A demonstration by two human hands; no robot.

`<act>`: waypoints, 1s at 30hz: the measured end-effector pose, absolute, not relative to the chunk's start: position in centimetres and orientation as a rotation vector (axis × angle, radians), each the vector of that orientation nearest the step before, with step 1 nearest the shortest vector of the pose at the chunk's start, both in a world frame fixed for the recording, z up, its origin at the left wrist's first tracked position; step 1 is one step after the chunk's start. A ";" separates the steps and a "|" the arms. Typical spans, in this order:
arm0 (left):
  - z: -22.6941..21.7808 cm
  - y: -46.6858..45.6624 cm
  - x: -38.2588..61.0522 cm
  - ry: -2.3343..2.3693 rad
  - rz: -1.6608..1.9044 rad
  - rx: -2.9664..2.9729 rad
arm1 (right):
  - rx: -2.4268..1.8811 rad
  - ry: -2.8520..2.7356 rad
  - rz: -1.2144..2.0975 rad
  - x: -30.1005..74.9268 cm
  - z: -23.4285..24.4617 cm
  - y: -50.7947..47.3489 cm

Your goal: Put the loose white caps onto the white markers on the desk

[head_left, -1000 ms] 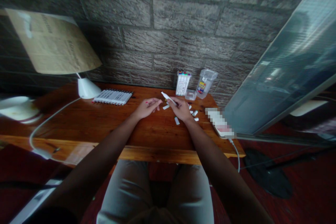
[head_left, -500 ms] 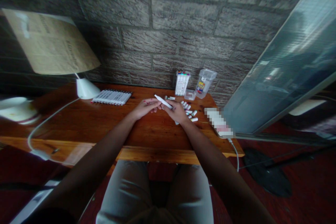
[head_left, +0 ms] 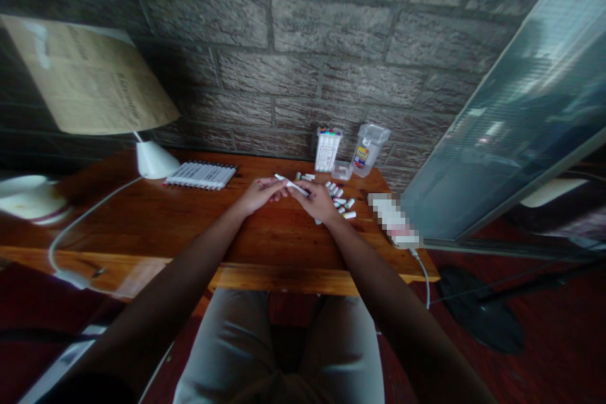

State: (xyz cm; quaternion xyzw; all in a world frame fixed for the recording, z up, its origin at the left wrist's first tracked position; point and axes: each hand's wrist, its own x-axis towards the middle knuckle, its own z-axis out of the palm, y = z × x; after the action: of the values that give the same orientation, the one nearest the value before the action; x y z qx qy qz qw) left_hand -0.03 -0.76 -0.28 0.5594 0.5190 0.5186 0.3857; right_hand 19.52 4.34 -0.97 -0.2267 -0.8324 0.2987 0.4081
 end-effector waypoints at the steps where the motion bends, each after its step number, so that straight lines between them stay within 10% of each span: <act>1: -0.2 -0.8 0.0 1.322 1.323 1.413 | -0.577 -2.079 0.746 19.5 -1.0 4.4; 30: 0.3 -0.5 -0.5 1.283 1.490 1.120 | -0.699 -2.004 0.791 19.7 -1.4 5.4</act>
State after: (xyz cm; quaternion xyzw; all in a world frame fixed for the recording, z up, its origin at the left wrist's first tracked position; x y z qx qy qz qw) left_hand -0.55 -0.49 0.28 0.4480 0.5132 0.5959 0.4254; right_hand 19.68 5.36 -1.45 -0.2793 -0.8012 0.3162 0.4243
